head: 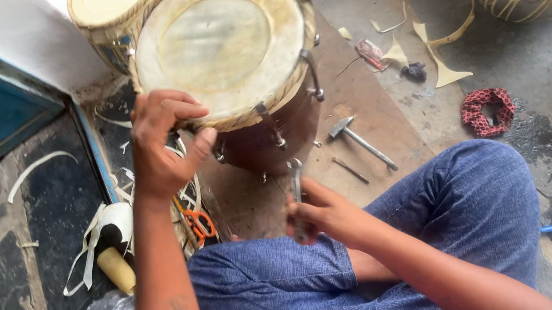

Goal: The person repairs a drum by hand using a wrench, a hammer, and pliers. They tighten bolts around the drum's rim, tap the edge with a hammer, and handle small metal pins.

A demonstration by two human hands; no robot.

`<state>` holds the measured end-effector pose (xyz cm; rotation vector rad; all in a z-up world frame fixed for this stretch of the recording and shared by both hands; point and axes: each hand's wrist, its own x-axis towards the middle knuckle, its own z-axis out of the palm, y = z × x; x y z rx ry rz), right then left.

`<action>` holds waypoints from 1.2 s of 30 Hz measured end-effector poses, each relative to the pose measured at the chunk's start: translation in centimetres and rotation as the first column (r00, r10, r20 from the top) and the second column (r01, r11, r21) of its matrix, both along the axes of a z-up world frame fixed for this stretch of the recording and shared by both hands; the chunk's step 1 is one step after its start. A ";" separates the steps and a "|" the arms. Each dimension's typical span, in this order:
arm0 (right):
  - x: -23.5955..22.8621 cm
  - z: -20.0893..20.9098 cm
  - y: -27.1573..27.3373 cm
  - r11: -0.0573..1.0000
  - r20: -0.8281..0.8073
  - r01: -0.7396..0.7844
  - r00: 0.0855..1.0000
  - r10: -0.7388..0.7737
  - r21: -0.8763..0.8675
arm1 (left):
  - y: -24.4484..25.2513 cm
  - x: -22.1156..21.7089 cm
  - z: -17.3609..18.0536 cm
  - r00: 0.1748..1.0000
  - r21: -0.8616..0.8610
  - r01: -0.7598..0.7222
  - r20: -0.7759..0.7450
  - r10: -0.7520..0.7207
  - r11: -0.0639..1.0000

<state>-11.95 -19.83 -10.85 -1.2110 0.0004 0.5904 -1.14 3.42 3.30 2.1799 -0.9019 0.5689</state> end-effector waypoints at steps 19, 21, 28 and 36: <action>8.6 0.9 -8.8 0.954 0.129 -0.207 0.963 0.238 -0.218 | -8.8 -0.5 -4.7 0.902 -0.025 -0.273 0.339 0.265 0.962; 6.0 1.5 -8.6 0.934 0.084 -0.146 0.980 0.182 -0.326 | -7.9 -1.1 -4.6 0.908 -0.038 -0.285 0.310 0.283 0.958; 2.1 -0.2 0.8 0.984 0.069 -0.133 0.988 0.141 -0.115 | -8.5 -1.1 -5.1 0.899 -0.024 -0.301 0.326 0.292 0.953; 4.4 0.6 6.2 0.914 -0.149 0.345 0.936 -0.319 0.214 | -7.9 -1.2 -5.0 0.908 -0.007 -0.298 0.305 0.286 0.955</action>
